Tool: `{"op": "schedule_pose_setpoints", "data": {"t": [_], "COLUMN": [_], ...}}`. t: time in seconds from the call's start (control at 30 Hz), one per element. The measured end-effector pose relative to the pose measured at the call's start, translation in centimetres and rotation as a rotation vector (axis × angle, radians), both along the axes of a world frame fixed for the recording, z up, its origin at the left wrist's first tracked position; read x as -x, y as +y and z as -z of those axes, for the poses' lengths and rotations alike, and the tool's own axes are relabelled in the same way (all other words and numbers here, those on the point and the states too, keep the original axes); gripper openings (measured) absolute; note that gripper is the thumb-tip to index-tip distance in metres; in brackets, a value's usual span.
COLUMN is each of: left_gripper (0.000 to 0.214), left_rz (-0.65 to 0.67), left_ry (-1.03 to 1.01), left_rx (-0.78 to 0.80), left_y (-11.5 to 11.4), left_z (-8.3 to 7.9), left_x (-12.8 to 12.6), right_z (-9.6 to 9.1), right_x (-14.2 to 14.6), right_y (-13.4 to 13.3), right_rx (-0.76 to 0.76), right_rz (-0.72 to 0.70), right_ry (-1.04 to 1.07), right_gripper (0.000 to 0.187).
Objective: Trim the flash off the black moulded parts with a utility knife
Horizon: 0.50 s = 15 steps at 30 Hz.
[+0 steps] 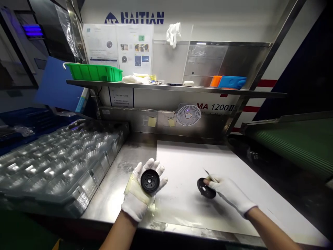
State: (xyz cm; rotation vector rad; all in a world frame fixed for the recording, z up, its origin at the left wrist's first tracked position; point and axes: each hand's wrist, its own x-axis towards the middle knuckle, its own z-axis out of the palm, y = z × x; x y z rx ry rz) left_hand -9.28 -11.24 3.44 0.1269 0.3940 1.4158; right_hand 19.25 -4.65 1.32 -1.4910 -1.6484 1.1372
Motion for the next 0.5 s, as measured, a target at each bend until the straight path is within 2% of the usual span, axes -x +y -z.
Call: {"op": "schedule_pose_setpoints", "data": {"t": [0.2,0.37,0.5], "left_gripper": [0.032,0.03,0.027], "left_rz": [-0.091,-0.094,-0.122], "left_ry": [0.205,0.268,0.354], "left_rx": [0.016,0.065,0.131], "left_y": [1.0,2.4,4.5], "left_z": [0.4,0.2,-0.2], "left_x": [0.5,0.5,0.1], "right_z": [1.8,3.4,3.8], "right_x": [2.2,2.5,2.0], "right_y": [0.4,2.0,3.6], "right_rx": [0.052,0.174,0.264], "right_rz": [-0.083,-0.127,-0.179], "right_ry": [0.069,0.115,0.198], "right_gripper": [0.028,0.03,0.031]}}
